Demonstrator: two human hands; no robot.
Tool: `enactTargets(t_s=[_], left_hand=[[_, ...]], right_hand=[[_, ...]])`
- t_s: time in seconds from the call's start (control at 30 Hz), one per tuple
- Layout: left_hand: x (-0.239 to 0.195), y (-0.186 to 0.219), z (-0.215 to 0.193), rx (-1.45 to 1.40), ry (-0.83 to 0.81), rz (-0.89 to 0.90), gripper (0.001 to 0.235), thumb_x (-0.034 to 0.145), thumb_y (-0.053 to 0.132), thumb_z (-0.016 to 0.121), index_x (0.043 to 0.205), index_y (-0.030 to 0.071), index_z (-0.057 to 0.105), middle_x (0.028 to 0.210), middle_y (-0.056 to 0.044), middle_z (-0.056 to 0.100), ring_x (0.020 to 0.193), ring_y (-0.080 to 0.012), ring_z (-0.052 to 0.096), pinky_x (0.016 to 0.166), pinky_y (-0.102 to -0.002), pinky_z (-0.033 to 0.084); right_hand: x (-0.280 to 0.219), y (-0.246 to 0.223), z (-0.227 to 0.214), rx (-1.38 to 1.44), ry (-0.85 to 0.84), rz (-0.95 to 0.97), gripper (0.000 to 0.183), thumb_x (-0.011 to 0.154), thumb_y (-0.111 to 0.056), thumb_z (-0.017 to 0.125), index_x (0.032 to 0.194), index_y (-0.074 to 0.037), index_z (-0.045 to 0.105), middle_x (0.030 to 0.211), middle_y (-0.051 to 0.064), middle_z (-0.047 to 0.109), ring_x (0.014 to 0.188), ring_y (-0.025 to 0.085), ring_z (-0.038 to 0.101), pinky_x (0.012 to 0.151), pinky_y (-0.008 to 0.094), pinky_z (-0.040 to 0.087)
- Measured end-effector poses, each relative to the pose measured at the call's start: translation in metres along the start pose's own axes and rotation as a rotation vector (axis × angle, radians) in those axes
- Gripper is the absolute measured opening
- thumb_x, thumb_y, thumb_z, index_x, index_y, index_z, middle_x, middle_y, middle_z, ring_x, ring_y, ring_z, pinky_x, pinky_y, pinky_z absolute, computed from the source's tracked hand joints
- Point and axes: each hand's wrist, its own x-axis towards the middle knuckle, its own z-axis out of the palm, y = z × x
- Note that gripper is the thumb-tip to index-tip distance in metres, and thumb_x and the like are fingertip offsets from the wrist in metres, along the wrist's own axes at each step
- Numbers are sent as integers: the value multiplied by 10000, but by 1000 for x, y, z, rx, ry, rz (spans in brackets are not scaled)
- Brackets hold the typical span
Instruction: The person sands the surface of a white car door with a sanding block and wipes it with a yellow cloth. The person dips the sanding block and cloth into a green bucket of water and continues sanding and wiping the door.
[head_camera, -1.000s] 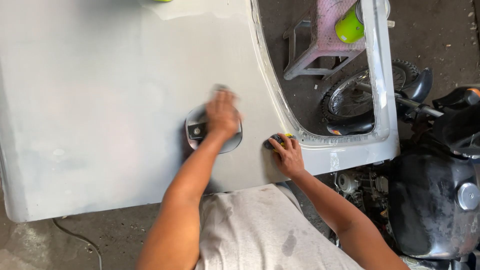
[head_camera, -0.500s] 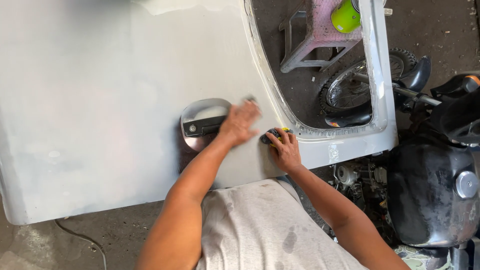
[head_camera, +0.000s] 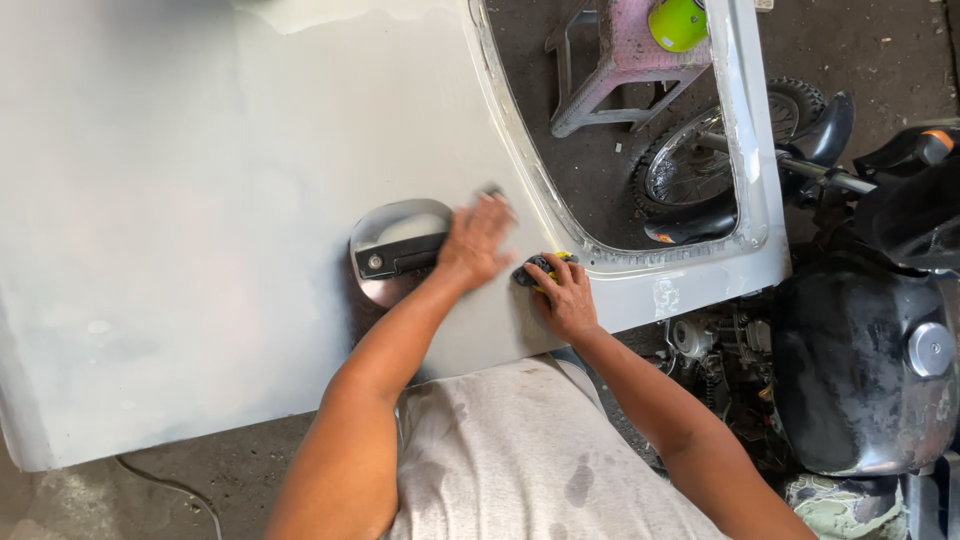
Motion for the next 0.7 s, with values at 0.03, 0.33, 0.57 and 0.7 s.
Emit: enactTargets(t_s=[0.03,0.33,0.57,0.7], left_hand=[[5,-3,-4,0,0,4,790,976,581,503,1605,184,239,1705,-81,97,1569,-278,68,1226,-619,86],[67,-74,-51,42,102,-564,751,1039,565,387,1652,212,136,1716,-100,-6,1579,-311,-6,1226,-613,45],[16,8,-5,44,-149,303,751,1000,600,435,1627,242,229,1737,-46,89,1599,-239,67,1263,-568,65],[44,-29,-34,137,-124,128,707,1011,556,416,1638,300,215,1734,3,74,1587,-208,54,1247,-584,39]], right_hand=[[0,0,0,-2,2,3,582,835,-139,721,1387,-274,594,1496,88,478,1255,420,468,1106,530,392],[-2,-2,0,35,0,11,567,850,-127,718,1387,-260,592,1499,103,480,1235,415,477,1076,525,409],[-21,2,-8,51,-3,-48,588,827,-115,717,1389,-239,597,1483,97,493,1237,382,494,1071,508,429],[-38,5,-13,36,-58,-72,576,823,-124,722,1376,-233,601,1468,95,503,1223,370,502,1021,492,447]])
